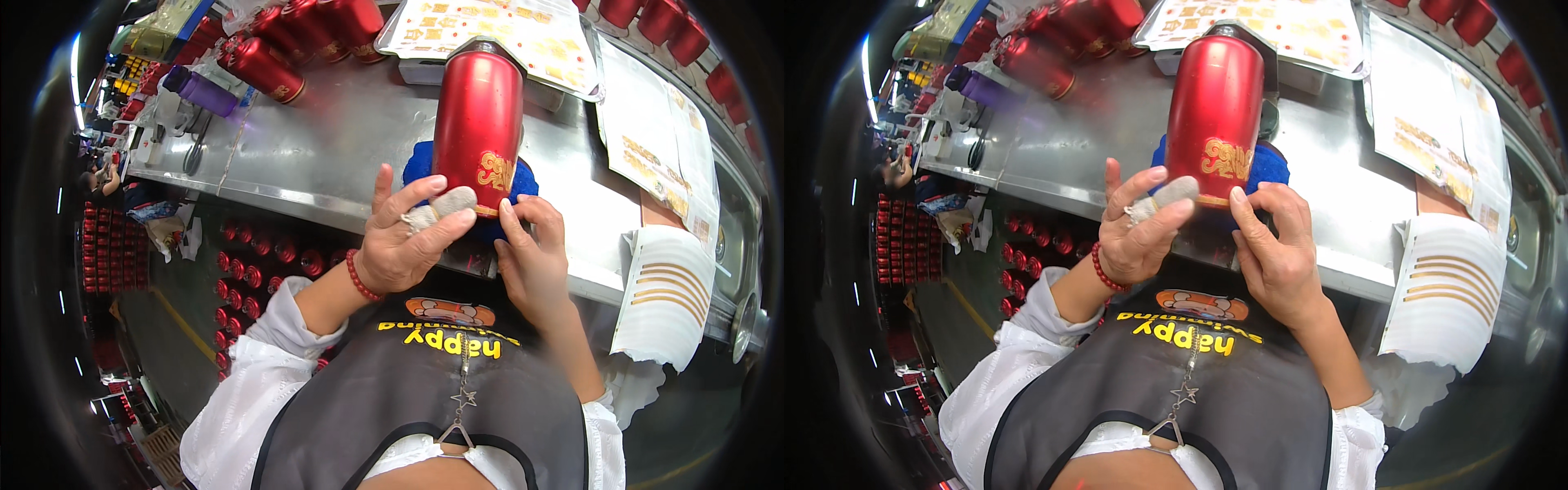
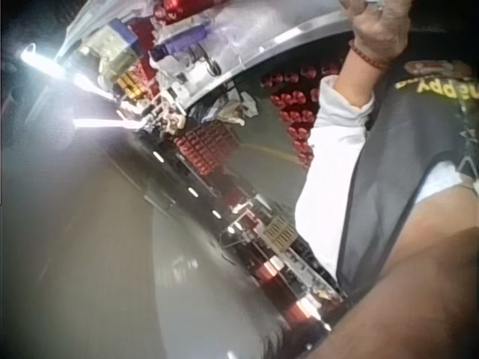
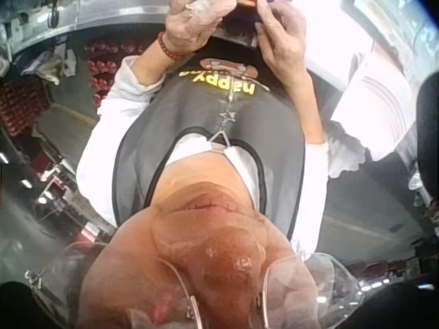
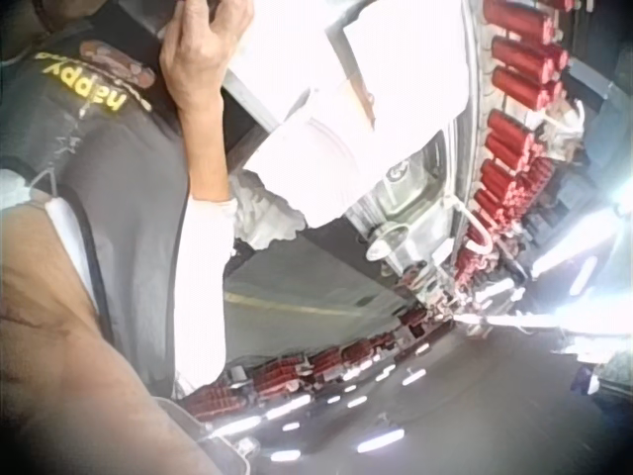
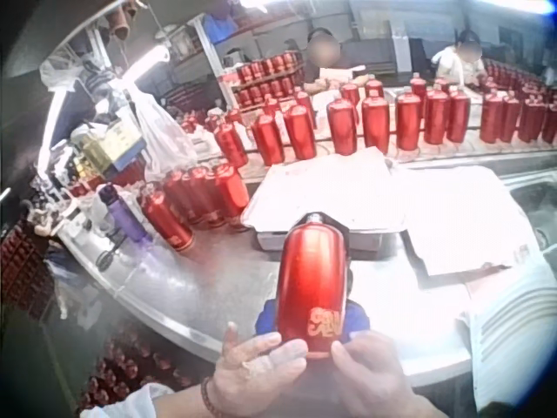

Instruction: The person wipes a red beverage can with a green sponge, then applies a gold sticker to its side using a wooden stick to smooth it. The person repeats this process on multiple cans, placing finished cans aside.

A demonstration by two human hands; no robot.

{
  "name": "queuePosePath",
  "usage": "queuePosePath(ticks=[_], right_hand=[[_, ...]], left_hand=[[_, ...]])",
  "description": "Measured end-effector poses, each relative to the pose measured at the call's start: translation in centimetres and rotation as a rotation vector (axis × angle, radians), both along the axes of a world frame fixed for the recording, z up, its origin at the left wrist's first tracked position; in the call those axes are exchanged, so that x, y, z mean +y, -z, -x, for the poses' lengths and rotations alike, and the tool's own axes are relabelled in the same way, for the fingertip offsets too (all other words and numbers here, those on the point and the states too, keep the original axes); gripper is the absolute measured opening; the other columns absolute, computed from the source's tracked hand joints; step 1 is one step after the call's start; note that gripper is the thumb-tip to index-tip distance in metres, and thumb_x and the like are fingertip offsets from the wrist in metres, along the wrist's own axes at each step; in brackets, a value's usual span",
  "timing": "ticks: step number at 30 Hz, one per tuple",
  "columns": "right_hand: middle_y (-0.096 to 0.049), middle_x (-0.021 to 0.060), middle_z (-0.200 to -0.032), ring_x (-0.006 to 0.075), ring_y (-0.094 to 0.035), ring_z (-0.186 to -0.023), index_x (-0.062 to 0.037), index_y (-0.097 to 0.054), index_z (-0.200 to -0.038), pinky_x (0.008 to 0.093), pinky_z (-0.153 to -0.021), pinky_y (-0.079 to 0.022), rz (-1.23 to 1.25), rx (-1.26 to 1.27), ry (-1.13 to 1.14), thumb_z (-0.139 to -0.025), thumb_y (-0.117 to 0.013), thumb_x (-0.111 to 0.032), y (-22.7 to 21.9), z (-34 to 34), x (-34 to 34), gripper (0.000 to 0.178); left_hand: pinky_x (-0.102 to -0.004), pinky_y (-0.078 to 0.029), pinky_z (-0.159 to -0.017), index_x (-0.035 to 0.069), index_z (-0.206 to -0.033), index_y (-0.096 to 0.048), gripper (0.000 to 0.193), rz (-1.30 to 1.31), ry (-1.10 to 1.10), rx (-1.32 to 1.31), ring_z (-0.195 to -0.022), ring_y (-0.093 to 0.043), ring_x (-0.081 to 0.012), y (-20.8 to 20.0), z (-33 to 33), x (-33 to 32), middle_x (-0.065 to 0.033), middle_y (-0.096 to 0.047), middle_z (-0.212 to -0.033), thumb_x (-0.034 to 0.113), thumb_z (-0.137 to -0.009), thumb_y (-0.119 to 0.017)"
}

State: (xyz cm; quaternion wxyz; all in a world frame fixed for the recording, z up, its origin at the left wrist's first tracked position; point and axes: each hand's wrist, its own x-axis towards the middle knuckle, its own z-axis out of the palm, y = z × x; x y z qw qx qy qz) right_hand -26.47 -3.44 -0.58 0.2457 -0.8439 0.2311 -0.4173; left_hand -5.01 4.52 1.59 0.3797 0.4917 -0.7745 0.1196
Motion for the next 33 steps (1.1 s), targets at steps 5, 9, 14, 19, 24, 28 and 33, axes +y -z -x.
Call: queuePosePath(ticks=[5,9,14,19,24,28,33], right_hand=[[-0.058,0.0145,-0.110,0.0370,-0.056,-0.112,-0.0023,-0.063,-0.129,0.0472,-0.099,-0.046,-0.022,-0.018,0.006,-0.075,-0.070,0.008,0.5,0.0,0.2,0.056],[-0.057,0.0152,-0.111,0.0367,-0.055,-0.112,-0.0020,-0.063,-0.130,0.0469,-0.099,-0.045,-0.066,-0.010,-0.004,-0.075,-0.070,0.008,0.0,0.2,0.3,0.056],[-0.057,0.0154,-0.112,0.0359,-0.055,-0.112,-0.0014,-0.062,-0.131,0.0451,-0.099,-0.045,-0.090,-0.003,-0.012,-0.076,-0.070,0.008,0.0,0.3,0.3,0.056],[-0.058,0.0155,-0.112,0.0353,-0.055,-0.113,-0.0018,-0.062,-0.132,0.0441,-0.100,-0.045,-0.084,0.012,0.004,-0.076,-0.070,0.008,0.2,0.2,0.4,0.057],[-0.058,0.0158,-0.113,0.0351,-0.055,-0.114,-0.0016,-0.063,-0.131,0.0438,-0.100,-0.046,-0.091,0.034,0.025,-0.077,-0.069,0.009,0.0,0.1,0.7,0.056],[-0.057,0.0161,-0.116,0.0347,-0.055,-0.117,-0.0014,-0.061,-0.132,0.0427,-0.101,-0.046,-0.070,0.077,0.009,-0.078,-0.068,0.009,-0.1,0.3,0.6,0.056],[-0.058,0.0157,-0.112,0.0354,-0.056,-0.112,-0.0006,-0.063,-0.131,0.0442,-0.099,-0.046,-0.086,0.045,0.023,-0.077,-0.068,0.010,-0.3,0.3,0.6,0.055]], left_hand=[[-0.0482,-0.012,-0.126,0.019,-0.111,-0.074,0.024,0.054,0.144,-0.197,-0.119,-0.059,-0.0156,-0.9,0.1,-2.1,0.0023,-0.073,-0.111,0.013,-0.092,-0.062],[-0.0476,-0.015,-0.125,0.018,-0.111,-0.074,0.024,0.028,0.178,-0.039,-0.119,-0.058,-0.0176,-0.3,0.5,-2.6,-0.0007,-0.073,-0.110,0.012,-0.090,-0.064],[-0.0473,-0.017,-0.124,0.016,-0.110,-0.075,0.034,-0.020,-0.018,0.260,-0.120,-0.056,-0.0182,1.3,-0.9,0.6,-0.0009,-0.073,-0.111,0.001,-0.080,-0.074],[-0.0461,-0.015,-0.125,0.018,-0.112,-0.075,0.035,0.059,0.010,0.007,-0.118,-0.058,-0.0155,0.8,-1.1,0.0,0.0002,-0.073,-0.114,0.002,-0.081,-0.072],[-0.0460,-0.014,-0.125,0.014,-0.118,-0.074,0.036,0.050,0.075,-0.008,-0.123,-0.057,-0.0182,0.4,-0.5,-1.0,-0.0011,-0.073,-0.116,0.003,-0.084,-0.068],[-0.0464,-0.014,-0.124,0.007,-0.126,-0.069,0.040,-0.089,-0.054,0.289,-0.132,-0.053,-0.0267,2.9,-0.7,1.3,-0.0091,-0.071,-0.122,0.002,-0.086,-0.067],[-0.0494,-0.015,-0.124,0.005,-0.126,-0.069,0.041,-0.093,-0.088,0.262,-0.135,-0.051,-0.0317,3.1,-0.2,1.8,-0.0116,-0.071,-0.122,-0.001,-0.086,-0.066]])
